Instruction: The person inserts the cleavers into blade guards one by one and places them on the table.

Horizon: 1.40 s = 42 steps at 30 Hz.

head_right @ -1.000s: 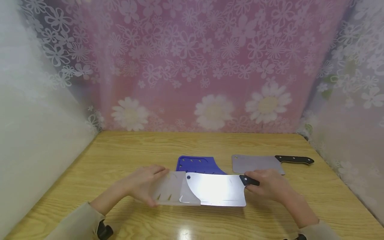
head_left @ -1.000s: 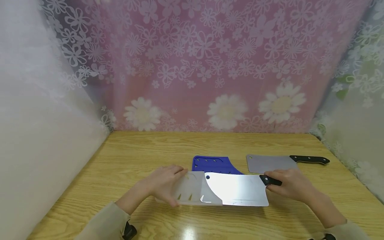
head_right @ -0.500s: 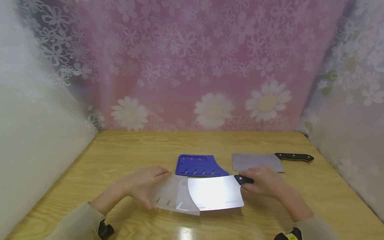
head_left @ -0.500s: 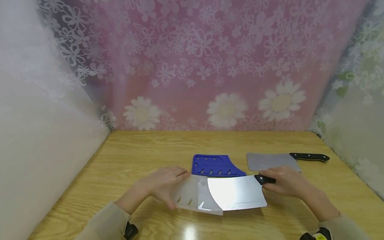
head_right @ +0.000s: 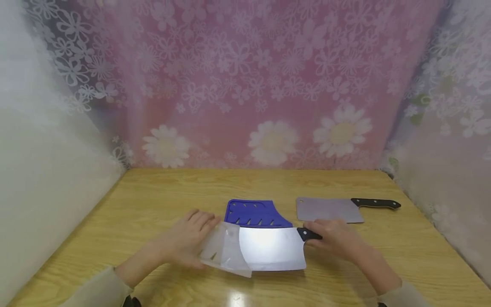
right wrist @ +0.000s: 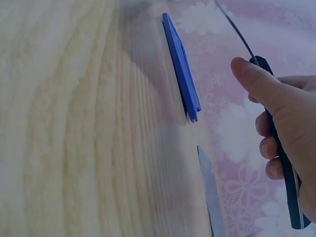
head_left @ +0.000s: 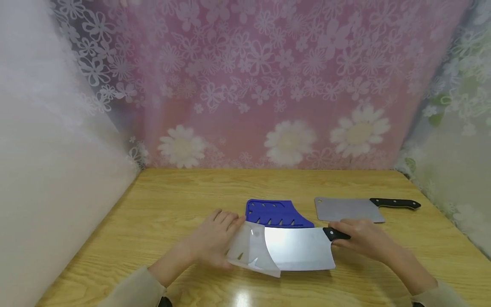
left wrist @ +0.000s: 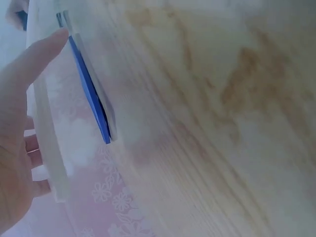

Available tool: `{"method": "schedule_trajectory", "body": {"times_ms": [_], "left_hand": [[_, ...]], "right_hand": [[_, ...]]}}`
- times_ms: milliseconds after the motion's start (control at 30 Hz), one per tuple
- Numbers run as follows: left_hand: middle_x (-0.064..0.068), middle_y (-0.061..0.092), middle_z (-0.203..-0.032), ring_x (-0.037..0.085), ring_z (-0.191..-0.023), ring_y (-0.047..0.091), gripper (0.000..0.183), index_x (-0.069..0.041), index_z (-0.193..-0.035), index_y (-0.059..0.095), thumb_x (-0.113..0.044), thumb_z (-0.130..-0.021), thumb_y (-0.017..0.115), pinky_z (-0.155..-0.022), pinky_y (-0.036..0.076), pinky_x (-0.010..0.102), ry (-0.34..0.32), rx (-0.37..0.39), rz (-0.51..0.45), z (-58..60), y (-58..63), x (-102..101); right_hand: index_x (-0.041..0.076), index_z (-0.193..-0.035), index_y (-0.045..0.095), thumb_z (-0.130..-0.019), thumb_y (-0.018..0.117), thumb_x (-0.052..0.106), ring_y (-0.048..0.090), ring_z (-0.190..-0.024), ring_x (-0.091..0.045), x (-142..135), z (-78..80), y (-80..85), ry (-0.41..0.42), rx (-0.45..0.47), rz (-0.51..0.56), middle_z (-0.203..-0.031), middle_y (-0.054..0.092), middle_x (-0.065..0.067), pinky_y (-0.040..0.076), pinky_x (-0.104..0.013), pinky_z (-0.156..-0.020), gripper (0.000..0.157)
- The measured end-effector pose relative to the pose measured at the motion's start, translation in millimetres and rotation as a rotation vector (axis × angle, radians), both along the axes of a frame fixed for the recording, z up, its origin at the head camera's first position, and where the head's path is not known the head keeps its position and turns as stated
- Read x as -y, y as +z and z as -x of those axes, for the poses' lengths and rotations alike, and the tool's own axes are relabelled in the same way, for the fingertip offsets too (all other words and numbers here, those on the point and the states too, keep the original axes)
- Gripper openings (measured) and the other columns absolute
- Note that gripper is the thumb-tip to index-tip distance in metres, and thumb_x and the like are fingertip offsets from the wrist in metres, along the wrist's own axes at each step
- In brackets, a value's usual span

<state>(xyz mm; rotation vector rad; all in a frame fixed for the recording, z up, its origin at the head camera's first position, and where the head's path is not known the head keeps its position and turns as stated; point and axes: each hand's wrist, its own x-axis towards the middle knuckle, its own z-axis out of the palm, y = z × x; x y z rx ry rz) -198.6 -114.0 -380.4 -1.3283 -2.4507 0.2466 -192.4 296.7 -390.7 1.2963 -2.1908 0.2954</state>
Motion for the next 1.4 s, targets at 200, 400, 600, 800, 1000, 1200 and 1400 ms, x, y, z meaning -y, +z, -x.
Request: {"method": "schedule_trajectory", "body": {"times_ms": [200, 400, 600, 800, 1000, 1200, 1400], "left_hand": [[0.01, 0.046, -0.124, 0.027, -0.114, 0.043, 0.114, -0.006, -0.139, 0.035, -0.081, -0.056, 0.057, -0.093, 0.034, 0.059, 0.056, -0.012, -0.036, -6.6, -3.8, 1.6], [0.007, 0.048, -0.122, 0.025, -0.112, 0.043, 0.112, -0.008, -0.137, 0.041, -0.082, -0.053, 0.059, -0.089, 0.035, 0.055, 0.037, 0.001, -0.112, -5.9, -6.8, 7.9], [0.005, 0.05, -0.118, 0.022, -0.107, 0.045, 0.107, -0.011, -0.132, 0.045, -0.076, -0.049, 0.066, -0.085, 0.035, 0.05, -0.015, 0.006, -0.186, -5.9, -8.3, 15.7], [0.004, 0.049, -0.119, 0.021, -0.108, 0.044, 0.105, -0.012, -0.132, 0.045, -0.074, -0.049, 0.068, -0.086, 0.034, 0.049, -0.005, 0.04, -0.192, -9.4, -5.7, 14.4], [0.004, 0.049, -0.119, 0.021, -0.109, 0.044, 0.105, -0.014, -0.132, 0.045, -0.077, -0.051, 0.064, -0.086, 0.034, 0.049, 0.017, 0.049, -0.185, -10.9, -3.6, 7.3], [0.002, 0.049, -0.118, 0.02, -0.109, 0.043, 0.106, -0.014, -0.134, 0.044, -0.077, -0.052, 0.064, -0.086, 0.034, 0.048, 0.03, 0.05, -0.185, -12.0, 0.5, -0.5], [0.002, 0.049, -0.119, 0.02, -0.11, 0.044, 0.107, -0.013, -0.134, 0.044, -0.078, -0.052, 0.063, -0.086, 0.034, 0.047, 0.051, 0.039, -0.173, -10.9, 3.9, -10.2]], "right_hand": [[0.004, -0.098, 0.064, -0.091, 0.049, 0.046, 0.049, -0.052, -0.001, 8.1, -10.6, -0.1, -0.008, -0.134, -0.01, -0.073, 0.06, 0.003, 0.037, -0.013, -0.044, 0.045], [0.008, -0.097, 0.062, -0.091, 0.048, 0.049, 0.042, -0.051, 0.003, 17.1, -23.1, -2.2, -0.093, -0.129, -0.023, -0.07, 0.055, 0.007, 0.032, -0.011, -0.042, 0.043], [0.01, -0.099, 0.064, -0.077, 0.069, 0.043, 0.054, -0.052, -0.002, 32.0, -37.6, -3.5, -0.165, -0.053, -0.016, -0.074, 0.063, 0.003, 0.038, -0.013, -0.042, 0.04], [0.009, -0.1, 0.065, -0.078, 0.068, 0.043, 0.06, -0.054, -0.008, 49.7, -44.9, 1.2, -0.216, -0.047, -0.022, -0.076, 0.065, 0.001, 0.043, -0.016, -0.044, 0.04], [0.009, -0.1, 0.065, -0.074, 0.073, 0.036, 0.062, -0.057, -0.012, 62.1, -47.6, 6.2, -0.269, 0.012, -0.049, -0.08, 0.067, -0.002, 0.044, -0.018, -0.044, 0.039], [0.01, -0.098, 0.064, -0.073, 0.074, 0.036, 0.061, -0.056, -0.011, 70.9, -47.3, 9.3, -0.304, 0.026, -0.047, -0.078, 0.066, -0.001, 0.043, -0.019, -0.043, 0.037], [0.008, -0.097, 0.064, -0.072, 0.076, 0.032, 0.058, -0.053, -0.01, 78.1, -44.2, 13.0, -0.325, 0.044, -0.048, -0.076, 0.065, -0.002, 0.04, -0.019, -0.042, 0.037]]}}
